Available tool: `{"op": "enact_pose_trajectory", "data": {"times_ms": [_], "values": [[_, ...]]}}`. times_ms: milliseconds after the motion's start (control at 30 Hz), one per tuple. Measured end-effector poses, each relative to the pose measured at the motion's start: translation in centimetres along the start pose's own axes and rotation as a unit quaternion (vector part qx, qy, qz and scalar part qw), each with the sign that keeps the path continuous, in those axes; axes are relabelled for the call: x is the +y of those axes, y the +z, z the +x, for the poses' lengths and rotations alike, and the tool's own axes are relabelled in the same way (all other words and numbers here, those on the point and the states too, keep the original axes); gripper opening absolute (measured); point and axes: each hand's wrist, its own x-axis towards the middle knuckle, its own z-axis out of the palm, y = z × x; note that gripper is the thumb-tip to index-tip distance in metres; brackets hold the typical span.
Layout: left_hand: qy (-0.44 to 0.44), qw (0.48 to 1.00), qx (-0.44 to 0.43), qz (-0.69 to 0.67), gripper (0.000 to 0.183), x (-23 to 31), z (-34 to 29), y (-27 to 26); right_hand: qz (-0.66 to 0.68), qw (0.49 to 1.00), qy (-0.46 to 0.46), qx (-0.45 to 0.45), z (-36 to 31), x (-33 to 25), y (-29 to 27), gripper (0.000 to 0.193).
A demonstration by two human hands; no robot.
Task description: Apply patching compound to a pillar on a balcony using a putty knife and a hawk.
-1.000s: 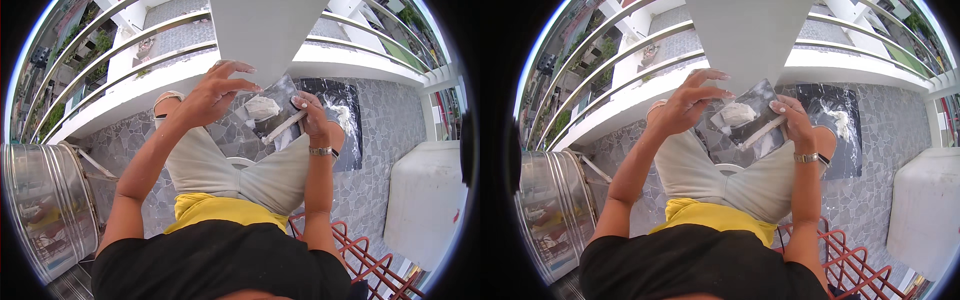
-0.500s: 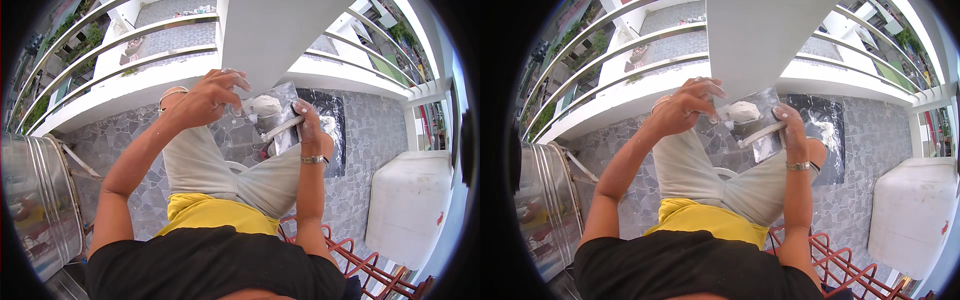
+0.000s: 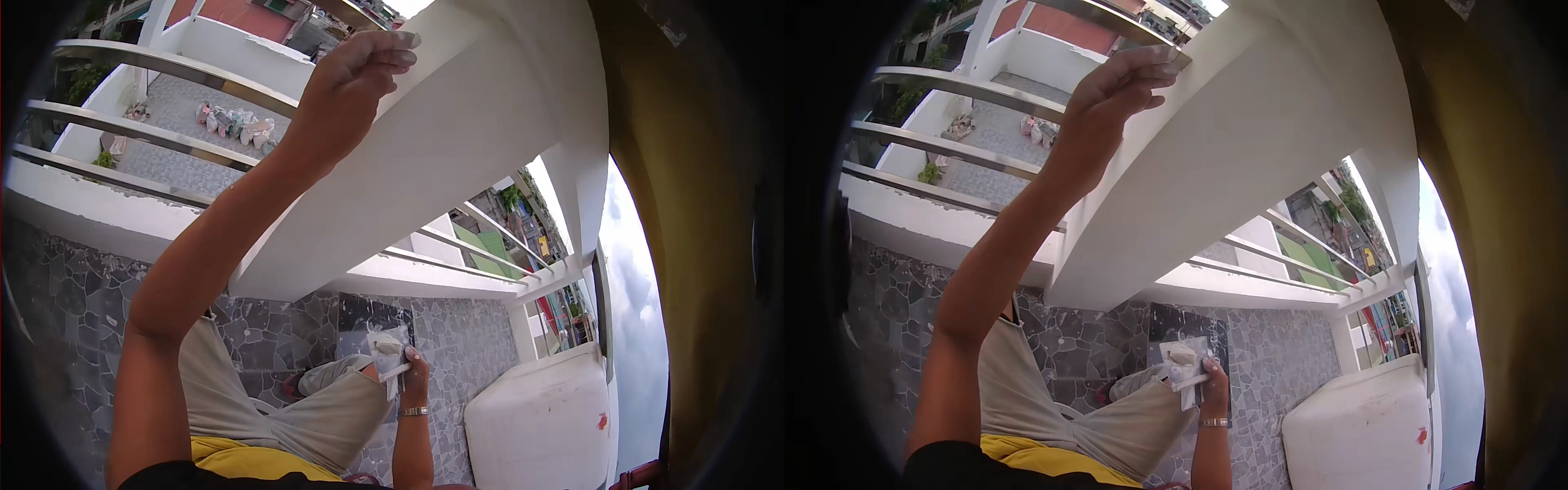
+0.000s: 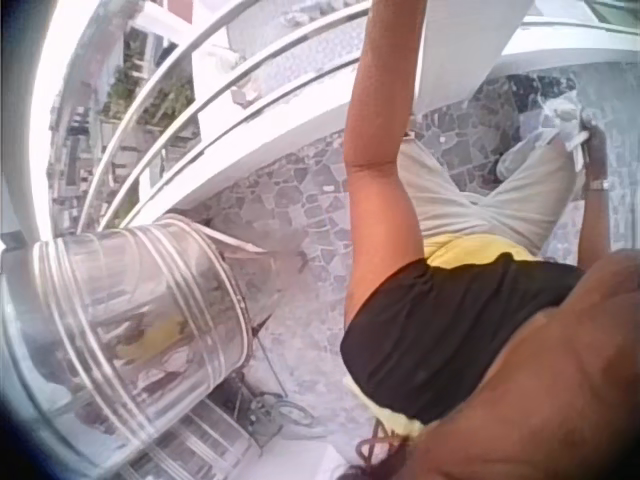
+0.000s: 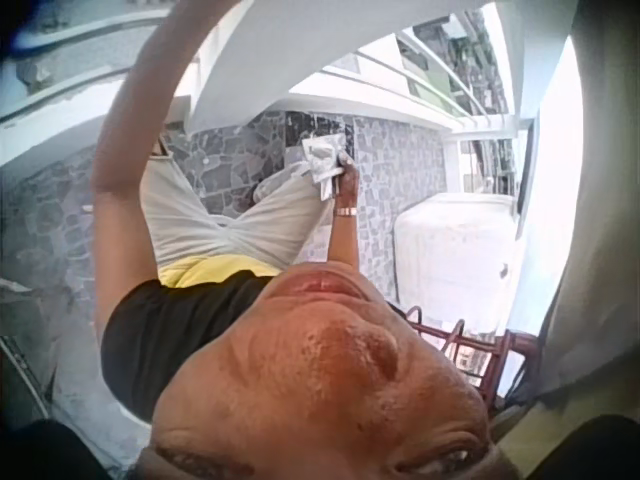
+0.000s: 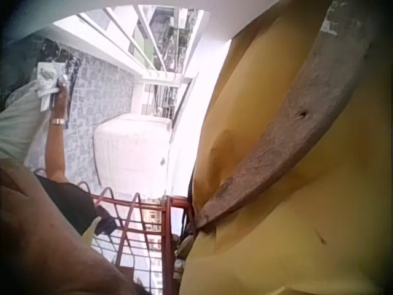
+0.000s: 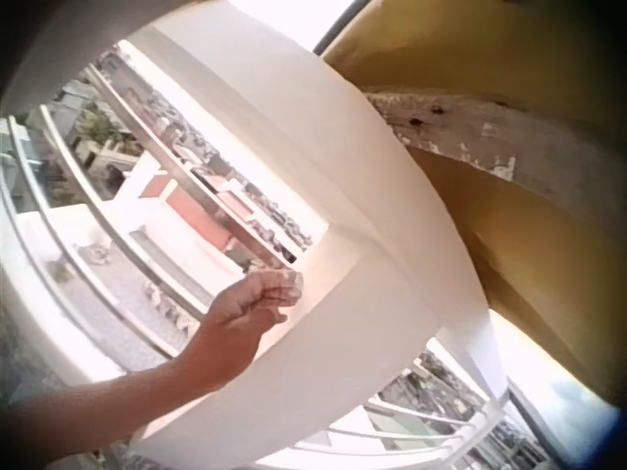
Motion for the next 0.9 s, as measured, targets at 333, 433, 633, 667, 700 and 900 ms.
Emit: {"op": "enact_pose_trajectory", "data": {"times_ms": [333, 433, 633, 667, 700, 900], "values": [[0.002, 0.980, -0.005, 0.199, 0.051, -2.3, 9.7, 4.9, 0.014, 0.999, 0.035, -0.018, 3.0, 3.6, -4.5, 0.045], [-0.076, 0.978, -0.012, 0.194, 0.054, -1.8, 10.1, 5.5, 0.005, 1.000, 0.022, -0.021, 2.9, 3.8, -3.9, 0.046], [-0.161, 0.976, -0.005, 0.148, 0.057, -0.8, 11.0, 6.6, 0.020, 0.998, 0.059, -0.024, 2.7, 4.1, -5.0, 0.046], [-0.168, 0.976, -0.002, 0.138, 0.057, -0.7, 11.1, 6.8, 0.002, 0.998, 0.052, -0.018, 2.9, 4.4, -5.7, 0.045], [-0.175, 0.976, 0.003, 0.131, 0.057, -0.4, 11.1, 6.9, -0.015, 0.999, 0.047, -0.015, 3.0, 4.5, -5.7, 0.043], [-0.149, 0.981, -0.029, 0.120, 0.058, 0.2, 10.4, 7.6, -0.004, 0.999, 0.037, -0.005, 2.8, 4.8, -5.1, 0.038]]}}
